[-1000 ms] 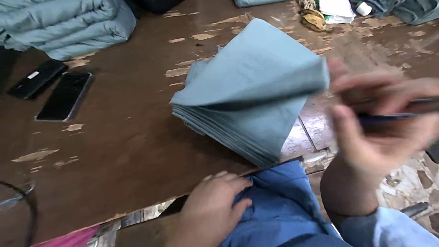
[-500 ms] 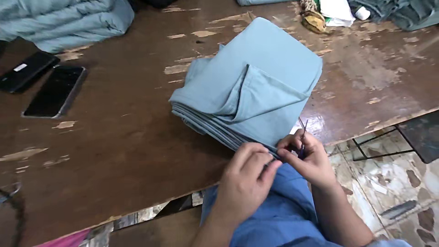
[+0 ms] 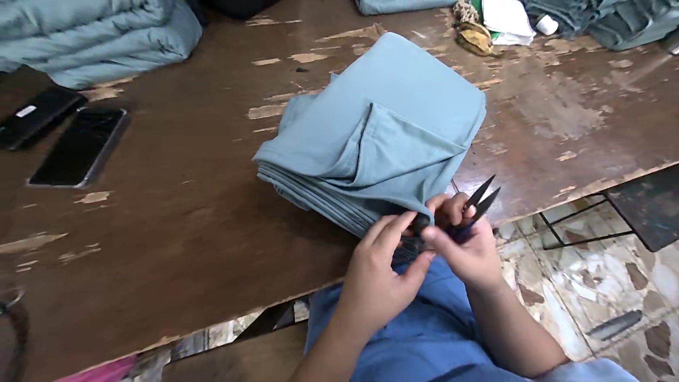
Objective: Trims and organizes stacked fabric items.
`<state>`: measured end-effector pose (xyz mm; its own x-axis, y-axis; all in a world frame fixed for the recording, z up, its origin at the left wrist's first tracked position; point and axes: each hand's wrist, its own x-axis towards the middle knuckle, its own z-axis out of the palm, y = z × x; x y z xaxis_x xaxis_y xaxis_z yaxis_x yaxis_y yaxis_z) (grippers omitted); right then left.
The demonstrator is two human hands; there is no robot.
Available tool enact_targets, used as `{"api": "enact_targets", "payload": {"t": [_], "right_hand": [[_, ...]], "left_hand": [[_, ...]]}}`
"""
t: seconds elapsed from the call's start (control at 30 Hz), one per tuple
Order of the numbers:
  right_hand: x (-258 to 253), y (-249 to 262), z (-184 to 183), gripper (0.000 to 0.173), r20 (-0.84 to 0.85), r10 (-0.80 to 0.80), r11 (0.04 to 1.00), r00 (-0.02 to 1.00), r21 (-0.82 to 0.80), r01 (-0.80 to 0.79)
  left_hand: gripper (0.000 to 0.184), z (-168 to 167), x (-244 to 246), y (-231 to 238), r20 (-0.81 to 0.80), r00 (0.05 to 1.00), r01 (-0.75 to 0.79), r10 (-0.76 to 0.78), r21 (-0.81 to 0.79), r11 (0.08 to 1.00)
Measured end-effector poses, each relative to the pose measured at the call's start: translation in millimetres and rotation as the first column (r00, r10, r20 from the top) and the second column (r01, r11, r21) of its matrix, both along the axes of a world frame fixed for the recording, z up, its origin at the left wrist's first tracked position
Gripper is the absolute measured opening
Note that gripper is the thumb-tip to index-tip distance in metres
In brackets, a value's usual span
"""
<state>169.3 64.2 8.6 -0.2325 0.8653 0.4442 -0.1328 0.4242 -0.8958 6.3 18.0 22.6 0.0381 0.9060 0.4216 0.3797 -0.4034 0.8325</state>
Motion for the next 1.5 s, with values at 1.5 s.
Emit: {"api": "enact_targets", "payload": {"t": [1.5], "right_hand": [[-14, 24, 3, 0.045, 0.75, -0.335, 0.831, 0.571, 0.521, -0.196]], "left_hand": [[0.024, 6, -56, -10, -0.187, 0.97, -0.172, 0.153, -0.093, 0.981]]}}
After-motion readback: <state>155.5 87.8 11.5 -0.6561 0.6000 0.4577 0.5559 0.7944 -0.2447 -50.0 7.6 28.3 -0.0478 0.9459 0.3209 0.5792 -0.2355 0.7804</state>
